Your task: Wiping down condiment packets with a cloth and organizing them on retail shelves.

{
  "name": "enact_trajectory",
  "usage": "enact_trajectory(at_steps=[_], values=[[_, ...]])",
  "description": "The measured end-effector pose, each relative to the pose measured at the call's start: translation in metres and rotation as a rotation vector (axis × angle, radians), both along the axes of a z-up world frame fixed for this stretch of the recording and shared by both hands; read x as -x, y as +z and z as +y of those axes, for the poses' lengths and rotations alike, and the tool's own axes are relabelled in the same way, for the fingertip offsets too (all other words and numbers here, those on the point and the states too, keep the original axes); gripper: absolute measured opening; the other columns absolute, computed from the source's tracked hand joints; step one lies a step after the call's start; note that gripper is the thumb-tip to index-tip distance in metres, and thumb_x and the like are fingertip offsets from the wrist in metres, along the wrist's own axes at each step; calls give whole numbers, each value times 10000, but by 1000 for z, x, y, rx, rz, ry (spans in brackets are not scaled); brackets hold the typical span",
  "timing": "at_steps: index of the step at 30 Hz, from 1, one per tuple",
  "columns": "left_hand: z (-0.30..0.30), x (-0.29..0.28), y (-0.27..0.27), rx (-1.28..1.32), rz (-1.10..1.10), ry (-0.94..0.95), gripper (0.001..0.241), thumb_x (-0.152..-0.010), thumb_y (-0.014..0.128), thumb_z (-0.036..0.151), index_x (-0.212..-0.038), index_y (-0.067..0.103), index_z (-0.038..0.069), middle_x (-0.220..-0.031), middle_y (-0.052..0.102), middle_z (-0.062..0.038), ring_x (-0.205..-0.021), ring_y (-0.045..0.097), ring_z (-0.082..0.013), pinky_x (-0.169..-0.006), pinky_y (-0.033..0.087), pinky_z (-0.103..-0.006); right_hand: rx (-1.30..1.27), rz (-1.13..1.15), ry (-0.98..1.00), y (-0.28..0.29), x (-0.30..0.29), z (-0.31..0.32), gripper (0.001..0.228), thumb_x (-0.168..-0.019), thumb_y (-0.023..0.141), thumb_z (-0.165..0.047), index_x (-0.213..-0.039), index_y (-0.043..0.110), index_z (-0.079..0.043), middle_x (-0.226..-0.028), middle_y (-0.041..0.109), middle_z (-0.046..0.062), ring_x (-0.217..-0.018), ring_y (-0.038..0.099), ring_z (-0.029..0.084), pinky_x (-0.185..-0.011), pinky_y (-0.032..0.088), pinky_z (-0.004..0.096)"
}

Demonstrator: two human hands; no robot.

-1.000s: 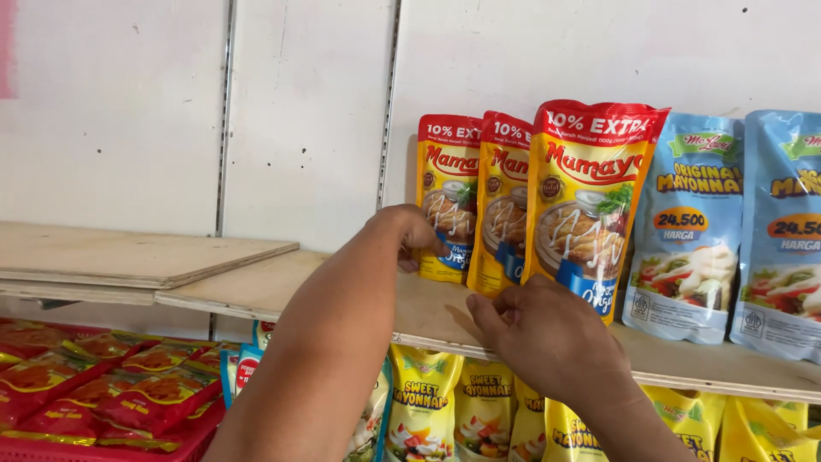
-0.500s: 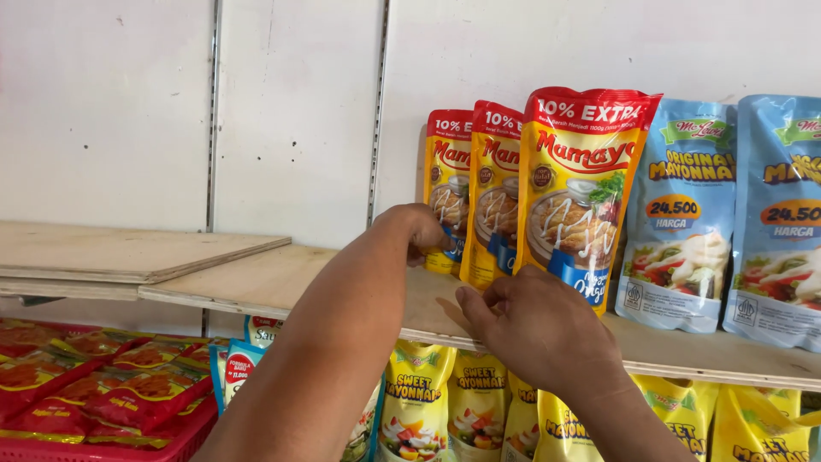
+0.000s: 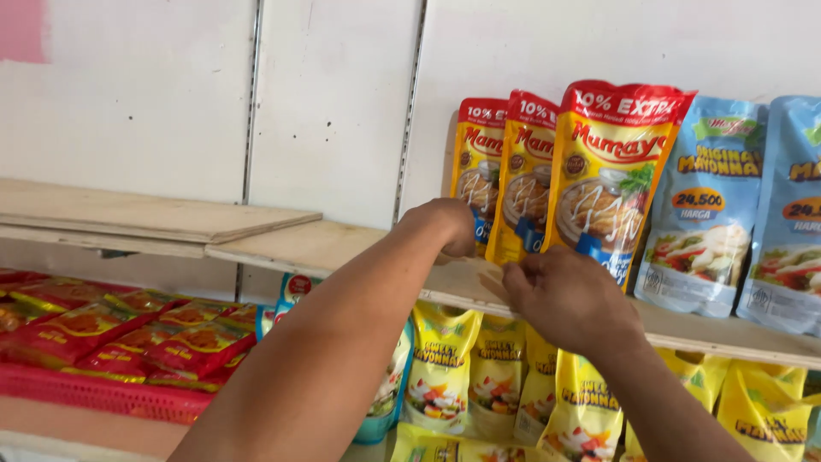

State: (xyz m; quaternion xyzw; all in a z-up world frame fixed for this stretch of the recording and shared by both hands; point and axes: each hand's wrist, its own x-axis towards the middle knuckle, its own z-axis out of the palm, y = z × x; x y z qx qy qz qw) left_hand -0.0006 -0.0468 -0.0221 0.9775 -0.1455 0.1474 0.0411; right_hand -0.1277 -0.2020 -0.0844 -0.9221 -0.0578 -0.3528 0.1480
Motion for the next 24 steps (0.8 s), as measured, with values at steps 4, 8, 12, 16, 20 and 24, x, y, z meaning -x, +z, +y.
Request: enact_trajectory(at_steps=[4, 8, 12, 16, 20, 24], values=[[12, 65, -49, 298, -281, -92, 285, -918, 701, 258, -1122, 765, 70, -1162, 742, -186, -1104, 714, -352, -907, 576, -435, 9, -29, 60, -8, -8, -8, 384, -899, 605, -450, -980, 804, -131, -848, 732, 151, -838, 735, 361, -812, 572, 466], [19, 147, -120, 655, -975, -438, 231, -956, 715, 272, -850, 675, 72, -867, 694, -103, -823, 679, -322, -732, 537, -436, 187, -527, 269, -38, -1, -14, 270, -1013, 701, -281, -876, 718, -49, -866, 671, 155, -768, 672, 346, -722, 538, 451], [23, 198, -220, 844, -1025, -590, 306, -1006, 713, 195, -783, 556, 56, -783, 615, -79, -703, 618, -296, -636, 475, -406, 316, -989, 454, -88, 65, 27, 52, -962, 771, -62, -968, 740, -20, -917, 626, 164, -783, 628, 358, -682, 510, 437], [25, 237, -357, 988, -448, -316, 324, -917, 735, 224, -677, 602, 52, -667, 629, -109, -558, 628, -287, -538, 487, -411, -193, -453, 576, -228, 116, 40, 148, -924, 741, -97, -1063, 720, -51, -838, 601, 106, -603, 587, 196, -566, 479, 328], [36, 285, -522, 568, 435, -182, 383, -937, 650, 389, -855, 719, 21, -800, 711, -221, -755, 678, -380, -754, 549, -474, -194, 330, 386, -430, 129, 5, 321, -797, 773, -308, -1052, 752, -114, -858, 700, 116, -755, 690, 322, -685, 558, 430], [41, 313, -623, 288, 572, -146, 339, -930, 634, 347, -985, 714, 22, -912, 701, -247, -874, 663, -400, -824, 539, -499, -156, 846, 259, -527, 179, 1, 412, -774, 771, -378, -1106, 743, -135, -1074, 733, 116, -1042, 714, 321, -896, 566, 427]])
